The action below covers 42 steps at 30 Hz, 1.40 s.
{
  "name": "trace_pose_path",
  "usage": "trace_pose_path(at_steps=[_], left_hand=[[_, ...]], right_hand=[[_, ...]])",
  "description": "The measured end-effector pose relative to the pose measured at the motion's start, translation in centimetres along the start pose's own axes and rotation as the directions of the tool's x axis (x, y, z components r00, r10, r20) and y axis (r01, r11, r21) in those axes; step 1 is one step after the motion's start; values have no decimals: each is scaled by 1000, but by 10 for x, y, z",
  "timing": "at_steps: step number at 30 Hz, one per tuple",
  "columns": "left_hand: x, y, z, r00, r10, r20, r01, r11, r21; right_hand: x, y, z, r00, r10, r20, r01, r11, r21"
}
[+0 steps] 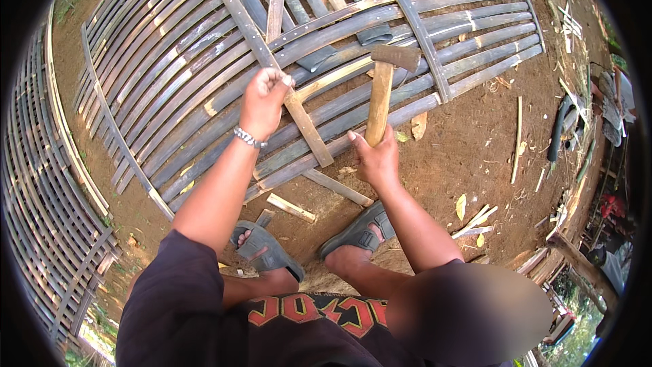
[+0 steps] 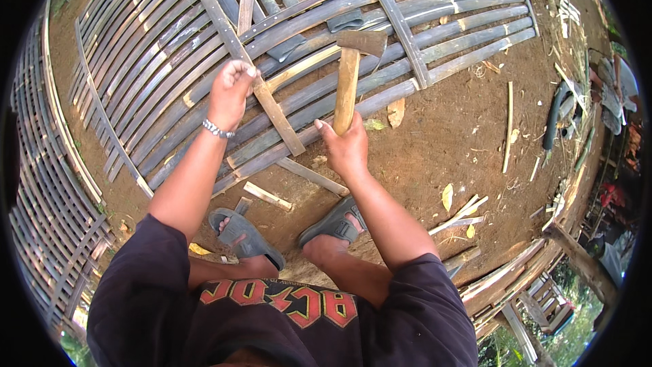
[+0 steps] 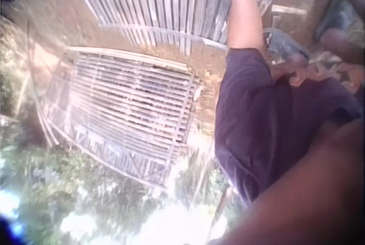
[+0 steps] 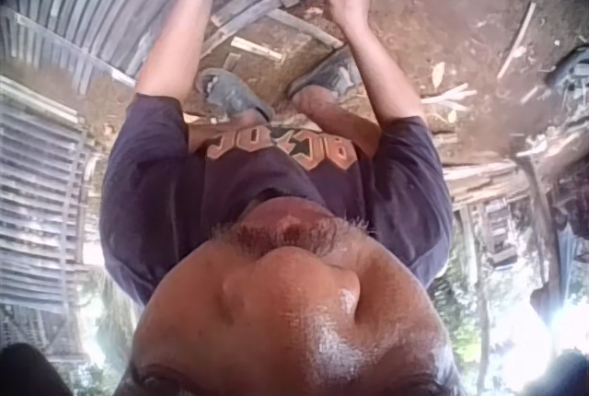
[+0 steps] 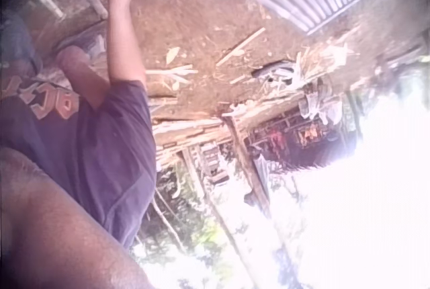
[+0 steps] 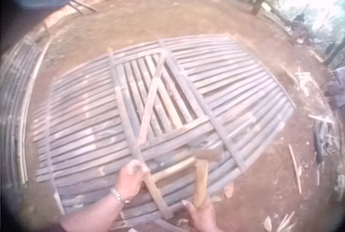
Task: The person is assembling a bamboo structure by securing thin bamboo strips to a larger frame using a hammer. They repeatedly position the strips and strike them to fasten them in place, working on a curved bamboo lattice.
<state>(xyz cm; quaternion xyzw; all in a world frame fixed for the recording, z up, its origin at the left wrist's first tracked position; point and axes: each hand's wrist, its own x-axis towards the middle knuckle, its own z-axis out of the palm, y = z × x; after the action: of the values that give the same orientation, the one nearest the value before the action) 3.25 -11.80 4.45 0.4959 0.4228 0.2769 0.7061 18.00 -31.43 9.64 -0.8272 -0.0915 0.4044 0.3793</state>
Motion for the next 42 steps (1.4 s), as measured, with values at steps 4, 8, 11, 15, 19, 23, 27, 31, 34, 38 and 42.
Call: trace_pose_path(at_steps=[4,8,11,15,19,23,27,31,34,38,42], left_hand=[[35,13,-1,986,153,-72,-111,907,407],[52,17,6,881,473,-14,-292,567,770],[58,6,6,846,526,87,-326,382,865],[60,-2,7,834,541,108,-310,298,903],[60,-3,9,830,544,120,-318,286,904],[60,-5,10,806,580,115,-317,259,912],[60,-4,9,810,576,114,-317,265,911],[60,-2,11,818,561,125,-310,248,918],[59,-2,11,821,559,114,-303,258,917],[60,-2,13,826,556,92,-280,264,923],[60,-2,14,834,546,81,-263,263,928]], right_hand=[[0,6,0,999,24,47,-26,999,42],[1,16,5,997,-37,67,38,999,-9],[-2,17,8,993,-53,108,53,999,-3],[-5,13,8,991,-35,127,40,999,-35],[-4,17,8,990,-25,140,33,998,-58],[-4,12,10,988,-18,151,37,992,-123],[-12,-7,9,985,-56,163,88,976,-200],[-11,-6,13,981,-92,169,125,972,-197],[-9,-1,16,975,-107,194,143,973,-180],[-8,-2,20,971,-163,172,198,958,-209],[-5,-1,21,963,-194,184,234,946,-225]])
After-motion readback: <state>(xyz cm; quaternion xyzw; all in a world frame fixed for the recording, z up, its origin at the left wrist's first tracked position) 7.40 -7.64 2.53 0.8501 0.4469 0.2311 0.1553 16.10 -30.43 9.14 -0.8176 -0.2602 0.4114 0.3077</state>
